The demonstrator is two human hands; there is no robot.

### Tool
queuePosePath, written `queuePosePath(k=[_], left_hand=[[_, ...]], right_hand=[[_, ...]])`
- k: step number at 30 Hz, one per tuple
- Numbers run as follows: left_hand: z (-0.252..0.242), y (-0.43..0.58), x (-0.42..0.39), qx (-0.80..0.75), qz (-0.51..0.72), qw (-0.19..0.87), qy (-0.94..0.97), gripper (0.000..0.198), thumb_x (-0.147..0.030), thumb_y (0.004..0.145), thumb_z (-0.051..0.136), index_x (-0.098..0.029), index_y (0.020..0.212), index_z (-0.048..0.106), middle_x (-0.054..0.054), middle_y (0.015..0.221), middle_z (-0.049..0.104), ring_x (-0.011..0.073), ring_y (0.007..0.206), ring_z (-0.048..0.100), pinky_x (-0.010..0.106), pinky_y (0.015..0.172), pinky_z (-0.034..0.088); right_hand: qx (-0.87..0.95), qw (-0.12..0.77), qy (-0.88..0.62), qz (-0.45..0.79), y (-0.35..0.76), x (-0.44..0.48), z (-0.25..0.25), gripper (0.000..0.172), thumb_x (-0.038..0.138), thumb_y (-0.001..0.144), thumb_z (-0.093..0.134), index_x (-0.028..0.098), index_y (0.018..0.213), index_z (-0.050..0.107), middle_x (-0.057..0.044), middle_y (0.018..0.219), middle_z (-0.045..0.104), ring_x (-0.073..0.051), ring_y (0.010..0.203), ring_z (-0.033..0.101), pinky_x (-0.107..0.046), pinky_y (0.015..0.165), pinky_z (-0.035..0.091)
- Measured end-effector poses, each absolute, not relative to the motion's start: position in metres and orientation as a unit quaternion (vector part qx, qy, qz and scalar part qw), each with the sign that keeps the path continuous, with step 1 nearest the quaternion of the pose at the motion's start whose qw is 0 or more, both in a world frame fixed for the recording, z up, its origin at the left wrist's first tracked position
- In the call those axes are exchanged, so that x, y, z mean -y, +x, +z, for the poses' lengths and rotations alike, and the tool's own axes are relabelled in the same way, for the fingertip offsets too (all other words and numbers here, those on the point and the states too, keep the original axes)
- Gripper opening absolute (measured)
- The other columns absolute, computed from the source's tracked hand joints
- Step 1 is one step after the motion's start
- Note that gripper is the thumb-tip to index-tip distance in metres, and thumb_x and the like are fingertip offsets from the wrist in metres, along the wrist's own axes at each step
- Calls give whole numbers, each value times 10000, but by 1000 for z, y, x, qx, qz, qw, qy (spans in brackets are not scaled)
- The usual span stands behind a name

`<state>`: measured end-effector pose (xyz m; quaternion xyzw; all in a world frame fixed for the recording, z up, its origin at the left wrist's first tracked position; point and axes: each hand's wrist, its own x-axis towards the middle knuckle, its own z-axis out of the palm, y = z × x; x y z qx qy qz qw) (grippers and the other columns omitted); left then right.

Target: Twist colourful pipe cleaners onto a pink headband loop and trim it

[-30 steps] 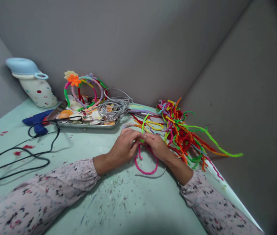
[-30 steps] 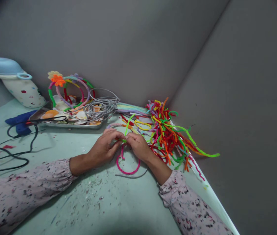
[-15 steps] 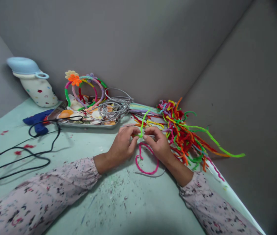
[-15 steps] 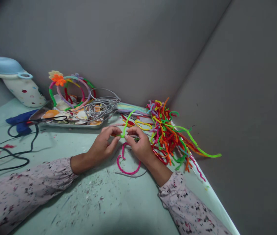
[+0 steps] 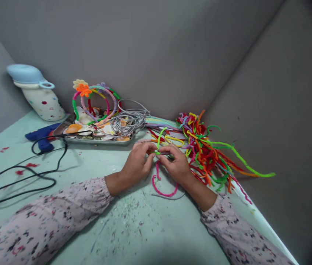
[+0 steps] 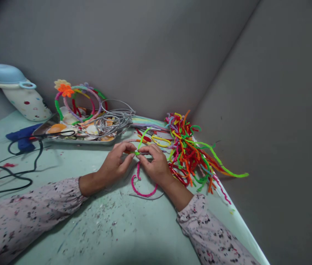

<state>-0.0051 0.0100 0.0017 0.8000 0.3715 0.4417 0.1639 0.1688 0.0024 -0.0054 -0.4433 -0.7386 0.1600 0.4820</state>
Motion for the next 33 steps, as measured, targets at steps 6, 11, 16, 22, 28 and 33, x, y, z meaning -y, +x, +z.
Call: queuePosePath(k=[6, 11, 16, 22, 28, 33], left_hand=[[3, -5, -10, -371, 442, 165, 800, 134, -129, 853, 504, -181, 967, 551, 53, 954, 649, 199, 940, 564, 364, 853, 442], [1, -5, -10, -361, 445, 154, 804, 135, -122, 845, 515, -176, 962, 555, 49, 943, 651, 194, 919, 563, 359, 845, 439], [2, -5, -9, -358, 454, 143, 803, 129, -120, 854, 517, -178, 963, 554, 40, 938, 645, 186, 917, 560, 358, 862, 436], [2, -5, -9, -363, 458, 146, 799, 116, -124, 858, 521, -182, 953, 553, 45, 940, 641, 193, 930, 556, 363, 853, 437], [0, -4, -10, -354, 457, 148, 802, 125, -115, 854, 522, -180, 956, 555, 46, 933, 645, 192, 930, 555, 374, 864, 432], [1, -4, -9, -349, 456, 142, 806, 121, -112, 858, 517, -177, 954, 554, 43, 937, 648, 186, 915, 559, 369, 872, 424]], right_hand=[[743, 481, -436, 161, 170, -3, -7, 84, 213, 823, 659, 222, 906, 643, -31, 888, 635, -191, 876, 590, -339, 818, 457], [750, 477, -429, 164, 171, -3, -6, 72, 190, 823, 659, 213, 891, 654, -29, 873, 640, -185, 868, 591, -327, 813, 458], [745, 489, -423, 165, 171, -4, -7, 91, 201, 817, 666, 220, 905, 656, -23, 882, 645, -184, 869, 599, -328, 814, 464], [737, 493, -434, 161, 170, -4, -7, 83, 233, 830, 654, 228, 913, 647, -24, 892, 634, -186, 874, 596, -331, 818, 462], [749, 471, -436, 164, 171, -4, -6, 39, 228, 856, 625, 213, 890, 634, -21, 860, 616, -182, 854, 579, -317, 790, 445], [758, 452, -439, 166, 171, -3, -4, 31, 228, 870, 600, 209, 875, 623, -21, 847, 606, -185, 845, 572, -313, 777, 433]])
